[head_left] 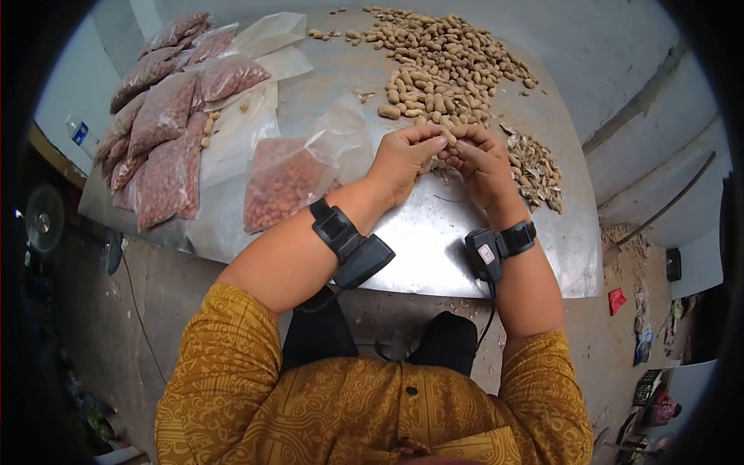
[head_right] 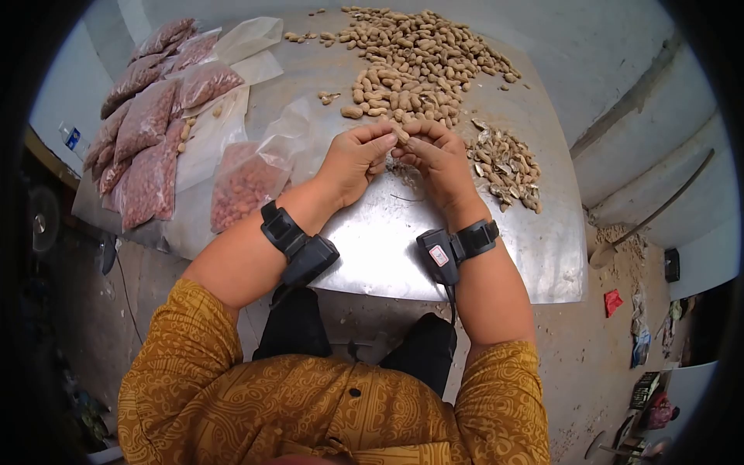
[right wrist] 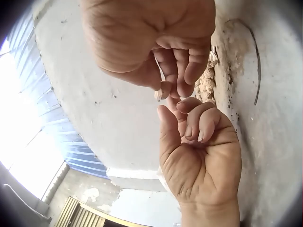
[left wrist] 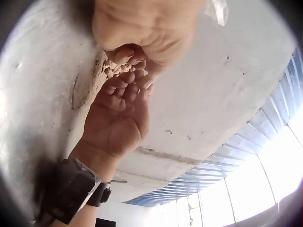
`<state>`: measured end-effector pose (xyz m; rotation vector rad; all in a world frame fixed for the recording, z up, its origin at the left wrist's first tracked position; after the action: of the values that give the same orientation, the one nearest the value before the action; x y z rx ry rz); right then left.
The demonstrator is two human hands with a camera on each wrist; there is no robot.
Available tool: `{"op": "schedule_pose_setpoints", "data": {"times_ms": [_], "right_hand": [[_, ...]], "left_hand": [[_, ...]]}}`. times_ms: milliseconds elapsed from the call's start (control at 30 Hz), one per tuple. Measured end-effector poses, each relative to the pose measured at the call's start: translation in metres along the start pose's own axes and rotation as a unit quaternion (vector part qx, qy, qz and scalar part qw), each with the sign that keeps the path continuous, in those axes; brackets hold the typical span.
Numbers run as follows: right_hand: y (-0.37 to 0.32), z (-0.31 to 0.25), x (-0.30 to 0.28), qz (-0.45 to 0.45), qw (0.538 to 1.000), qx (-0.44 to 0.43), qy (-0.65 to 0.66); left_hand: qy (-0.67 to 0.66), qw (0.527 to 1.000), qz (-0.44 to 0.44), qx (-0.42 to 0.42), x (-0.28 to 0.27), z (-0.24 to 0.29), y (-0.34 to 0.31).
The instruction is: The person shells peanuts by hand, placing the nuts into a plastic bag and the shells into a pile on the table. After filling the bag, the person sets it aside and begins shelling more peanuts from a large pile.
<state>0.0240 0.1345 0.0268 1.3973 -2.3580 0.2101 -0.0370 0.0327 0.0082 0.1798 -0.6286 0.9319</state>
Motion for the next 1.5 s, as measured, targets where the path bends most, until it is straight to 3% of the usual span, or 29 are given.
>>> {"op": "schedule_pose_setpoints", "data": {"times_ms": [300, 400, 467, 667, 967, 1367, 1500], "right_hand": [[-0.001, -0.003, 0.001, -0.007, 0.997, -0.052, -0.049], [-0.006, -0.008, 0.008, 0.028, 0.995, -0.062, -0.071], [-0.006, -0.003, 0.008, -0.011, 0.994, -0.043, -0.096], [-0.013, -0.003, 0.019, -0.035, 0.984, -0.046, -0.169], [-0.019, 0.000, 0.026, -0.020, 0.989, -0.029, -0.145], [-0.018, -0.009, 0.022, -0.043, 0.976, -0.032, -0.210], [-0.015, -0.003, 0.021, -0.025, 0.982, -0.034, -0.186]], "left_hand": [[0.060, 0.997, 0.006, 0.050, 0.002, 0.005, -0.004], [0.072, 0.995, -0.006, 0.063, 0.005, 0.011, -0.008], [0.084, 0.993, -0.025, 0.077, 0.007, 0.014, -0.010], [0.206, 0.961, -0.028, 0.180, 0.008, 0.014, -0.008], [0.165, 0.964, -0.008, 0.208, 0.009, 0.021, -0.016], [0.080, 0.988, -0.054, 0.122, 0.010, 0.002, -0.004], [0.070, 0.995, -0.009, 0.064, 0.007, 0.010, -0.013]]}}
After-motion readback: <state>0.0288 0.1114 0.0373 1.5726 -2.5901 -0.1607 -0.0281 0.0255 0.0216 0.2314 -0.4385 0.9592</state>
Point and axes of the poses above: each hand's wrist, its own y-axis towards the middle knuckle, its own x-axis out of the palm, z = x × y, the point moved 7 cm from there along y, towards the middle knuckle, and after that the axes turned 15 degrees about z, right-handed, at the moved point
